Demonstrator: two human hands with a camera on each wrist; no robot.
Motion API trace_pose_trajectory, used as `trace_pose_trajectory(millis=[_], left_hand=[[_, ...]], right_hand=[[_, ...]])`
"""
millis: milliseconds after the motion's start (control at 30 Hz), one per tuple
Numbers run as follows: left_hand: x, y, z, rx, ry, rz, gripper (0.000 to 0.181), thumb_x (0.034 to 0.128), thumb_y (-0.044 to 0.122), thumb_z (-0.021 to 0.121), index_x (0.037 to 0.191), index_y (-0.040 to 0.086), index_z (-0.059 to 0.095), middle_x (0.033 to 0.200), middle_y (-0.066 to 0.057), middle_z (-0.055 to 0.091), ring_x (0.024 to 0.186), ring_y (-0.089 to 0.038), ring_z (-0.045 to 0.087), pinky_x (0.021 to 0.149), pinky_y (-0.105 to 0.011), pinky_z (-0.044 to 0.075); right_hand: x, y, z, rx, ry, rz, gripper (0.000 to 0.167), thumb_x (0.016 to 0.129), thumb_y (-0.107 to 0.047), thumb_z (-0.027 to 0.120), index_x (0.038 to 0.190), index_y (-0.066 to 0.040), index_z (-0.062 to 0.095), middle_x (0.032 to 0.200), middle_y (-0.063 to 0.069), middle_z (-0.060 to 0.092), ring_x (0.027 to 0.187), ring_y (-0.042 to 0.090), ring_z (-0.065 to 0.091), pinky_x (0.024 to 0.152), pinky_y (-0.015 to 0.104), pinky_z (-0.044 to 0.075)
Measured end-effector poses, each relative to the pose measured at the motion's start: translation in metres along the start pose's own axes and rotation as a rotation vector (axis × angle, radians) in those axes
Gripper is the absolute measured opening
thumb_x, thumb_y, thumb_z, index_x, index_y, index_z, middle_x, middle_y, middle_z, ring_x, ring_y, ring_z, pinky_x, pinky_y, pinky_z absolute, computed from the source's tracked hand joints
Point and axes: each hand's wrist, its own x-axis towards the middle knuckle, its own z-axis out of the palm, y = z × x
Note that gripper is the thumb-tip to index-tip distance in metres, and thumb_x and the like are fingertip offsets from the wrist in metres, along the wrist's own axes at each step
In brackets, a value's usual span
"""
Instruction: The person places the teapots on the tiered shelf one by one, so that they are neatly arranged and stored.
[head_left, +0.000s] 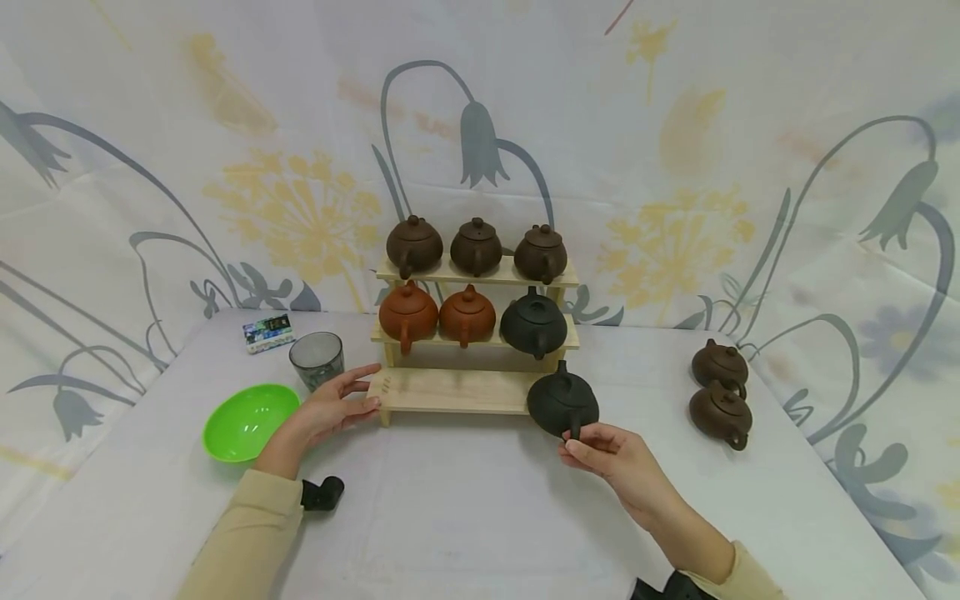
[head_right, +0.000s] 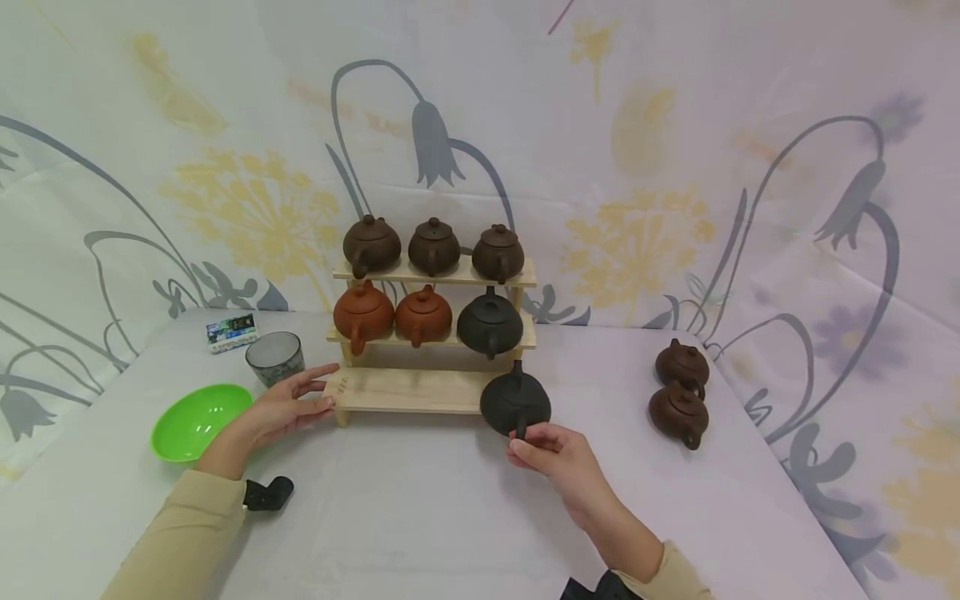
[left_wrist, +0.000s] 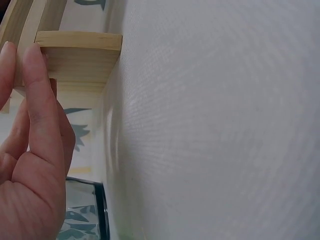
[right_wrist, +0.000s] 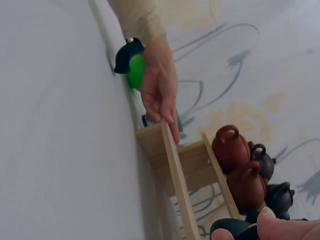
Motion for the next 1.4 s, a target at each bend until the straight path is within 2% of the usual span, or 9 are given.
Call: trace_pose_trajectory(millis=[167, 300, 600, 900, 1200, 1400], left_hand=[[-0.001, 0.000, 0.000, -0.004, -0.002, -0.001, 0.065, 0.0904, -0.006, 0.055, 0.146, 0.000, 0.022, 0.135, -0.026, 0.025, 0.088, -0.012, 0.058, 0.086, -0.031, 0.049], [-0.001, 0.001, 0.000, 0.005, 0.000, -0.005, 0.065, 0.0904, -0.004, 0.056, 0.146, 0.000, 0.023, 0.135, -0.026, 0.025, 0.089, -0.012, 0.058, 0.086, -0.030, 0.049], [0.000, 0.000, 0.001, 0.011, 0.001, -0.009, 0.064, 0.0910, -0.004, 0.055, 0.146, 0.001, 0.023, 0.134, -0.025, 0.026, 0.088, -0.011, 0.059, 0.086, -0.030, 0.049], [0.000, 0.000, -0.001, 0.017, -0.019, -0.002, 0.062, 0.0929, -0.002, 0.053, 0.147, 0.001, 0.022, 0.134, -0.025, 0.026, 0.088, -0.010, 0.057, 0.085, -0.029, 0.050], [-0.001, 0.001, -0.003, -0.009, -0.048, -0.008, 0.061, 0.0942, -0.003, 0.049, 0.147, 0.001, 0.019, 0.131, -0.023, 0.028, 0.090, -0.012, 0.056, 0.085, -0.030, 0.050], [0.000, 0.002, -0.003, 0.011, -0.044, -0.017, 0.059, 0.0949, -0.003, 0.046, 0.147, 0.002, 0.019, 0.133, -0.024, 0.026, 0.090, -0.011, 0.057, 0.086, -0.030, 0.049]], right_hand=[[0.007, 0.004, 0.020, 0.043, -0.093, -0.045, 0.008, 0.087, -0.002, 0.063, 0.092, 0.005, 0.060, 0.098, 0.015, 0.065, 0.090, 0.023, 0.065, 0.083, 0.032, 0.051], [0.013, 0.006, 0.035, 0.055, -0.127, -0.060, 0.011, 0.087, -0.001, 0.063, 0.093, 0.008, 0.060, 0.096, 0.013, 0.065, 0.088, 0.019, 0.065, 0.082, 0.032, 0.051], [0.032, 0.008, 0.073, 0.086, -0.144, -0.060, 0.014, 0.085, 0.003, 0.064, 0.093, 0.014, 0.060, 0.100, 0.021, 0.063, 0.086, 0.016, 0.065, 0.081, 0.035, 0.052], [0.049, 0.012, 0.108, 0.082, -0.166, -0.096, 0.018, 0.083, 0.005, 0.065, 0.094, 0.018, 0.058, 0.102, 0.027, 0.063, 0.081, 0.012, 0.064, 0.080, 0.034, 0.052], [0.070, 0.013, 0.138, 0.075, -0.127, -0.101, 0.016, 0.083, 0.006, 0.065, 0.094, 0.016, 0.059, 0.095, 0.017, 0.066, 0.079, 0.013, 0.064, 0.077, 0.032, 0.053], [0.081, 0.012, 0.157, 0.073, -0.082, -0.109, 0.017, 0.082, 0.007, 0.066, 0.094, 0.017, 0.060, 0.092, 0.018, 0.067, 0.079, 0.014, 0.064, 0.074, 0.031, 0.054]])
